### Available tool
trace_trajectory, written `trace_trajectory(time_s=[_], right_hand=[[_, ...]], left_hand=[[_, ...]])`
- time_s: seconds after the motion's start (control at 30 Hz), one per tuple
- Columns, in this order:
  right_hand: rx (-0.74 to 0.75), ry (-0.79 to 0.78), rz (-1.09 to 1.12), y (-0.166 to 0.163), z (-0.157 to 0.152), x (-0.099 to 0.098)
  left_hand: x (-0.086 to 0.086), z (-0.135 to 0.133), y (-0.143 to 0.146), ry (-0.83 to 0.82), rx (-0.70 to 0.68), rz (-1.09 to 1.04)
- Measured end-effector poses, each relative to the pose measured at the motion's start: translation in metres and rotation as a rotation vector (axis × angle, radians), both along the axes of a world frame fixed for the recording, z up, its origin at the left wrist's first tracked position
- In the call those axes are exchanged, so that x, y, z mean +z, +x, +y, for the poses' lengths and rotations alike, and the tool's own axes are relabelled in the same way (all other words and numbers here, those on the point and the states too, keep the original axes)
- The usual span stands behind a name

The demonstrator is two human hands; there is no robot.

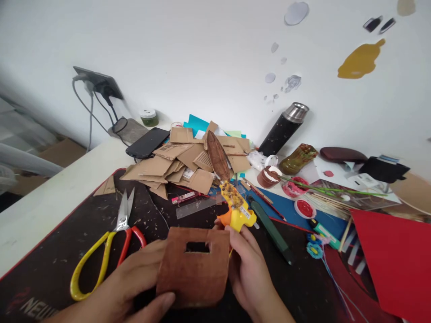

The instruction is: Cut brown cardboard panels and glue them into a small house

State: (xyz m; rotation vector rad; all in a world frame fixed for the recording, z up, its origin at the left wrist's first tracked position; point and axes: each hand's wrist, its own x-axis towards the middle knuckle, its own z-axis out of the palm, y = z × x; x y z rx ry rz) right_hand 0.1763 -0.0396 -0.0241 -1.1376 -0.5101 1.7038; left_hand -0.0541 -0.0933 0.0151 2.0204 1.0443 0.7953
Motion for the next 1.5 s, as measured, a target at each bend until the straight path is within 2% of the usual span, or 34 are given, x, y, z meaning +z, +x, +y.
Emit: trace_trajectory(time_s=[0.07,0.13,0.27,0.33,0.4,0.5,0.6,0.73,0.97,1.2,1.37,1.5], right_hand=[[0.081,0.034,0.002,0.001,0.003,0.009],[0.091,0.127,-0.035,0.002,0.006,0.015],[0.053,0.236,-0.084,0.005,0.011,0.015],[0.033,0.253,-0.09,0.006,0.011,0.013],[0.042,0.25,-0.101,0.007,0.01,0.012],[0.085,0.232,-0.124,0.005,0.009,0.011],[0.112,0.226,-0.134,0.003,0.006,0.012],[0.153,0.218,-0.176,0.001,0.004,0.012],[0.217,0.183,-0.221,0.002,0.003,0.014],[0.22,0.191,-0.251,0.0,0.003,0.012],[0.219,0.176,-0.239,0.001,0.003,0.011],[0.229,0.155,-0.233,0.001,0.001,0.012]], left_hand=[[-0.001,-0.003,-0.008,0.018,0.035,0.103],[-0.003,-0.005,-0.015,0.028,0.027,0.173],[-0.003,-0.007,-0.028,0.043,-0.03,0.24],[-0.003,-0.004,-0.035,0.075,0.014,0.281],[-0.005,0.001,-0.045,0.156,0.122,0.361],[-0.011,0.013,-0.057,0.377,0.282,0.51],[-0.024,0.023,-0.064,0.505,0.286,0.72],[-0.039,0.026,-0.064,0.545,0.286,0.891],[-0.037,0.023,-0.069,0.505,0.294,0.845],[-0.037,0.042,-0.08,0.514,0.377,0.899],[-0.026,0.03,-0.071,0.459,0.148,0.522],[-0.022,0.015,-0.061,0.407,0.119,0.443]])
